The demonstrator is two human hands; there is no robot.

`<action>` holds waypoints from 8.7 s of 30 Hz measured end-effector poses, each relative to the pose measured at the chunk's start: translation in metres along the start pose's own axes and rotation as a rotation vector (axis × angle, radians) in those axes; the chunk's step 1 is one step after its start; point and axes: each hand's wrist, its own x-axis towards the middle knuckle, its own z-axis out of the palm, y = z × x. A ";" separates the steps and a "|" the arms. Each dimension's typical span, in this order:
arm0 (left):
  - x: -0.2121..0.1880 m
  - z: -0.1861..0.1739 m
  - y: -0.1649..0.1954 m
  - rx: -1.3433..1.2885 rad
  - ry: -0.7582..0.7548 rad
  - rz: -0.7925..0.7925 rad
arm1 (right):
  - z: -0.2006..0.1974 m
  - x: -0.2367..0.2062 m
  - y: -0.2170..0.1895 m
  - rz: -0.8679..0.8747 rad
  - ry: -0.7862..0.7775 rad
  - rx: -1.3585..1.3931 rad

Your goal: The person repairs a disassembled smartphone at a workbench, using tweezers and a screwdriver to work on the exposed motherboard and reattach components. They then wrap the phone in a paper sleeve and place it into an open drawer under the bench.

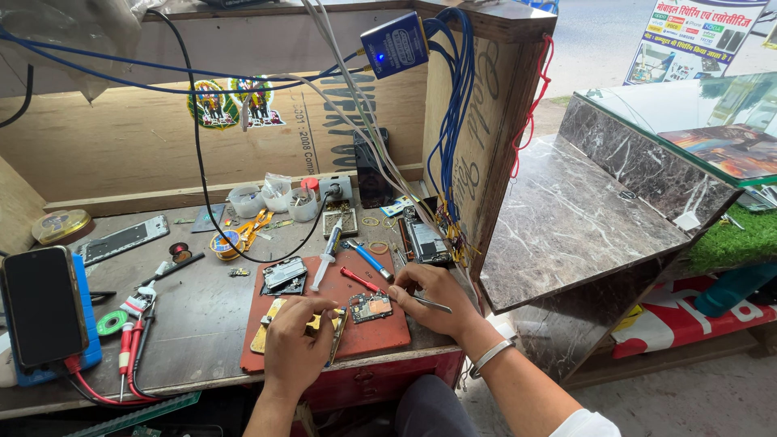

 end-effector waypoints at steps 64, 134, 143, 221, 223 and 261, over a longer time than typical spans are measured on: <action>0.002 -0.003 -0.004 0.023 -0.009 0.008 | 0.004 0.000 -0.002 -0.019 0.017 -0.006; 0.003 -0.005 -0.005 0.002 0.008 0.066 | 0.010 0.002 0.006 -0.174 0.106 0.019; 0.003 -0.005 -0.005 0.004 0.006 0.047 | 0.008 0.003 0.005 -0.104 0.220 -0.080; -0.004 -0.003 -0.005 0.015 0.016 0.059 | 0.007 -0.003 -0.002 -0.102 0.177 -0.054; -0.003 -0.003 -0.005 0.013 0.015 0.063 | 0.007 -0.002 -0.001 -0.107 0.178 -0.063; 0.001 -0.003 0.000 0.095 0.072 0.034 | 0.000 -0.003 -0.009 -0.108 0.168 0.013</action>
